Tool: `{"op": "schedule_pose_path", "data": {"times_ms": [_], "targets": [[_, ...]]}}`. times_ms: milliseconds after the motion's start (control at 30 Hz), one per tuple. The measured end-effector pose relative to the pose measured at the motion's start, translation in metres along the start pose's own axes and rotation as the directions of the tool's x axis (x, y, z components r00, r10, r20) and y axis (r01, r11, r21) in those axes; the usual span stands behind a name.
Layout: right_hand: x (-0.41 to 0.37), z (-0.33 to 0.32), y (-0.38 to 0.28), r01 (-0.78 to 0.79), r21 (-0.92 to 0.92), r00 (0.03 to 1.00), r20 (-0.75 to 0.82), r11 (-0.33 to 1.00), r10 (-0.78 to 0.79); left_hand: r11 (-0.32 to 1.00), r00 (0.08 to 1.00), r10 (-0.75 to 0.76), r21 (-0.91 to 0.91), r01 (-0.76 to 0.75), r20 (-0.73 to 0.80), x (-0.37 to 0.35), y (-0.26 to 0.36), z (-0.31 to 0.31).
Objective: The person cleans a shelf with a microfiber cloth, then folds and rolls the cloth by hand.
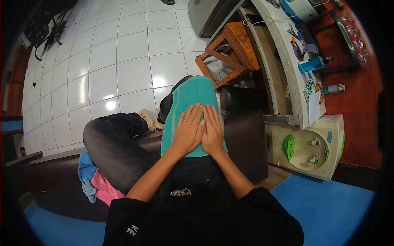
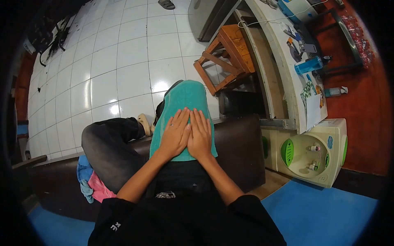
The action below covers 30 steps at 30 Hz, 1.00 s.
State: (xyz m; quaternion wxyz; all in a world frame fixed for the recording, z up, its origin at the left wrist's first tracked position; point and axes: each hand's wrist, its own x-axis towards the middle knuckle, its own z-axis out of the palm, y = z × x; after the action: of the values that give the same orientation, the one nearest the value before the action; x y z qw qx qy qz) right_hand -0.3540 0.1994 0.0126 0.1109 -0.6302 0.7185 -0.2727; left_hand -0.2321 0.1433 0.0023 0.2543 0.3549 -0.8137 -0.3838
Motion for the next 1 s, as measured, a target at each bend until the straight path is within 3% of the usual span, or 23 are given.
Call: {"op": "schedule_pose_path", "data": {"times_ms": [100, 200, 267, 300, 367, 400, 467, 500, 533, 567, 600, 667, 700, 867, 1000], "targets": [[0.013, 0.002, 0.016, -0.071, 0.050, 0.995, 0.073, 0.996, 0.067, 0.999, 1.000, 0.017, 0.042, -0.016, -0.026, 0.004, -0.026, 0.001], [0.029, 0.007, 0.033, -0.159, 0.148, 0.987, 0.058, 0.976, 0.152, 0.997, 0.993, -0.071, -0.047, 0.066, -0.096, 0.006, -0.044, 0.006], [0.033, 0.012, 0.048, -0.303, 0.529, 0.939, 0.024, 0.793, 0.343, 0.993, 0.990, -0.096, -0.076, 0.089, -0.104, 0.002, -0.051, 0.007], [0.031, 0.013, 0.063, -0.304, 0.530, 0.941, 0.036, 0.791, 0.337, 0.992, 0.988, -0.109, -0.075, 0.101, -0.109, -0.002, -0.051, 0.007], [0.028, 0.013, 0.091, -0.599, 0.419, 0.801, 0.291, 0.682, 0.524, 0.923, 0.933, -0.302, 0.184, 0.337, -0.195, -0.007, -0.052, 0.005], [0.029, 0.008, 0.087, -0.595, 0.421, 0.803, 0.298, 0.684, 0.516, 0.920, 0.930, -0.307, 0.187, 0.344, -0.203, -0.010, -0.052, -0.001], [0.022, -0.011, 0.066, -0.540, 0.223, 0.841, 0.177, 0.812, 0.511, 0.880, 0.963, -0.101, 0.430, 0.203, -0.249, -0.017, -0.042, -0.016], [0.015, -0.011, 0.061, -0.357, 0.200, 0.930, -0.016, 0.912, 0.368, 0.878, 0.963, -0.109, 0.430, 0.210, -0.248, -0.020, -0.026, -0.025], [0.010, -0.018, 0.047, -0.363, 0.200, 0.928, -0.006, 0.910, 0.372, 0.949, 0.984, -0.041, 0.300, 0.093, -0.176, -0.020, -0.004, -0.034], [0.007, -0.030, 0.024, -0.273, 0.247, 0.954, -0.053, 0.930, 0.294, 0.988, 0.993, 0.039, 0.153, -0.021, -0.112, -0.022, 0.010, -0.035], [0.000, -0.036, 0.007, -0.180, 0.289, 0.970, -0.108, 0.940, 0.219, 0.988, 0.994, 0.032, 0.152, -0.017, -0.101, -0.024, 0.013, -0.029], [-0.023, -0.024, -0.003, -0.193, 0.325, 0.981, 0.048, 0.926, 0.187, 0.988, 0.979, 0.147, 0.035, -0.153, 0.139, -0.023, 0.013, -0.017], [-0.030, -0.013, 0.000, -0.162, 0.291, 0.986, 0.013, 0.943, 0.165, 0.978, 0.975, 0.176, 0.093, -0.189, 0.137, -0.022, 0.005, -0.014], [-0.020, -0.003, 0.014, -0.168, 0.273, 0.985, 0.009, 0.947, 0.172, 0.991, 0.993, 0.094, 0.092, -0.100, 0.066, -0.014, -0.008, -0.016], [-0.013, -0.001, 0.037, -0.268, 0.409, 0.958, 0.012, 0.872, 0.288, 0.996, 0.993, -0.036, -0.083, 0.027, -0.110, -0.014, -0.036, -0.004]]}}
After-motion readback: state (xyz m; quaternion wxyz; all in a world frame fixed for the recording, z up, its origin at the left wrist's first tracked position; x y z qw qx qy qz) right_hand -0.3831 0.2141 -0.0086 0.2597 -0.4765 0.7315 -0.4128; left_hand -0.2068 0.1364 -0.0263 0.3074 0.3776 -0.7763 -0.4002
